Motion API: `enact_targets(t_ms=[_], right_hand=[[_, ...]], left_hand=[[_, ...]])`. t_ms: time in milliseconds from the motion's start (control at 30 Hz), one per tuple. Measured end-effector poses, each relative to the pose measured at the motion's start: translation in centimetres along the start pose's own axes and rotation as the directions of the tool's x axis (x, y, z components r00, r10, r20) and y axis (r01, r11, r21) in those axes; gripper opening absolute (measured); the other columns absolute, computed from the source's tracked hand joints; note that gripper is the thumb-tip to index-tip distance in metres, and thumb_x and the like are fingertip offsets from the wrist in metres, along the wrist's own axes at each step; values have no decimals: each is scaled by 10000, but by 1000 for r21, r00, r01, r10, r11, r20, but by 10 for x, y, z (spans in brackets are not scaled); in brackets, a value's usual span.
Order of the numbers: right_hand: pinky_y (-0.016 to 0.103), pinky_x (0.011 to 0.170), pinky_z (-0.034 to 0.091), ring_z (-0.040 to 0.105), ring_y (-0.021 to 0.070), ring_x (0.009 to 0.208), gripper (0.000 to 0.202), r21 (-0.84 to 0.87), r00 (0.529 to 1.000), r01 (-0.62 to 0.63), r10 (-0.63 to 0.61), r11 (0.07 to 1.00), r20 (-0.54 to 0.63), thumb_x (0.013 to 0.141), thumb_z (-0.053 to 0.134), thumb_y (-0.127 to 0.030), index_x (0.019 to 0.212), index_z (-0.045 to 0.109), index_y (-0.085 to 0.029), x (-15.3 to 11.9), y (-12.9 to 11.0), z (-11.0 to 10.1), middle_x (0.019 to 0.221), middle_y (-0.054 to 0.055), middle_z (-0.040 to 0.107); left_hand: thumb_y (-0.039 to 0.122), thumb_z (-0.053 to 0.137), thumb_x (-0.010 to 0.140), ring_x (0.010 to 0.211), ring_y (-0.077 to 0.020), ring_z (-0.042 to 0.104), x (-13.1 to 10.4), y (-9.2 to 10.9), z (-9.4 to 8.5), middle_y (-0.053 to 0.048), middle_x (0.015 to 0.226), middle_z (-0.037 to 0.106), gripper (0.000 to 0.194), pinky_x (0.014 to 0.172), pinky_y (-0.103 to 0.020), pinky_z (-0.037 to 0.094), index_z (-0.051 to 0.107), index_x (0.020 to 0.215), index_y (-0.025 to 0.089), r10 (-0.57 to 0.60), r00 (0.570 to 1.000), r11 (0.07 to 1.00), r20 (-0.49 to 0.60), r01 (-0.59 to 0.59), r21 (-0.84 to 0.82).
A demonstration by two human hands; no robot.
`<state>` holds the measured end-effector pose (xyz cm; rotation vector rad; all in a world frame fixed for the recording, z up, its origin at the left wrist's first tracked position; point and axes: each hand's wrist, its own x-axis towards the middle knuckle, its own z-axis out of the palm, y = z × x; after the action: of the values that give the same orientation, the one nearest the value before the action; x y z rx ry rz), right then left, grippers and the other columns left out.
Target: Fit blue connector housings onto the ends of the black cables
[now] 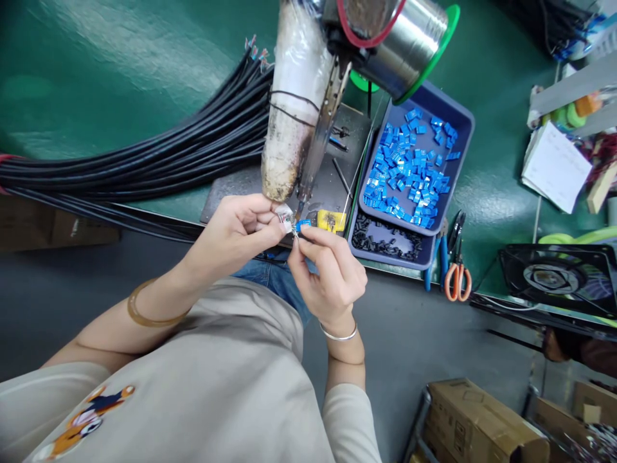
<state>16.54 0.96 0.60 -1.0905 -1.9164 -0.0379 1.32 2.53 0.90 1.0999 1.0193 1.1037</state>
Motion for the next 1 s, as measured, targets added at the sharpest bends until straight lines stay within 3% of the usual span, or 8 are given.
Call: enact_targets(t_ms=[133,233,300,433,533,633,767,1000], right_hand=[[228,749,598,725,117,812,191,23,1000,18,-18,1000,10,759,728,-41,812,608,-180,-2,1,1,909,30,760],[239,714,600,733,129,789,183,163,994,-100,104,982,-20,782,700,-31,853,627,-183,-2,0,-3,863,16,755],[213,565,564,711,116,657,159,306,969,-191,228,933,-93,817,675,-66,895,639,-199,-2,-1,-8,772,-18,724],[183,306,326,458,53,330,149,536,902,-227,383,813,-199,859,645,-192,1005,634,-213,0,-4,-19,563,-96,568],[187,370,439,594,80,416,235,457,909,-316,403,831,-104,892,592,-140,1110,590,-230,-2,-5,-22,734,-53,721],[287,638,629,757,164,731,224,256,948,-289,313,922,-58,856,644,-86,1032,626,-223,-6,-4,-18,910,-8,771],[299,760,645,752,170,898,223,147,988,-149,143,978,51,794,699,-49,944,641,-204,-8,-1,-9,1007,25,763],[282,721,632,732,155,907,156,111,992,-117,111,987,53,818,675,-84,903,621,-204,-4,3,-1,974,16,738]], left_hand=[[133,591,759,499,-36,311,-1,-2,-1,55,561,373,135,462,-176,257,504,658,154,-37,999,999,-8,37,15],[146,590,780,494,-37,291,-4,-2,0,60,548,350,114,455,-178,237,538,679,148,-24,1000,999,-9,24,44],[145,590,788,492,-37,278,-5,-1,0,63,544,338,109,452,-181,225,549,688,146,-15,1000,998,0,15,62],[149,594,792,492,-40,280,-8,0,0,64,541,342,123,459,-187,233,545,679,147,-5,1000,997,31,3,75],[148,595,788,495,-42,288,-9,1,-1,64,537,343,129,467,-188,244,540,671,148,0,999,997,51,-4,76],[142,594,784,495,-43,278,-9,1,-2,67,538,332,124,467,-191,240,538,673,148,-2,998,997,58,-2,72],[155,592,796,502,-45,281,-8,1,-1,61,556,335,136,466,-195,240,532,675,149,-1,999,998,45,-2,63],[170,595,818,512,-48,313,-6,-6,1,54,576,362,127,483,-197,276,545,703,152,48,998,995,-29,-46,91]])
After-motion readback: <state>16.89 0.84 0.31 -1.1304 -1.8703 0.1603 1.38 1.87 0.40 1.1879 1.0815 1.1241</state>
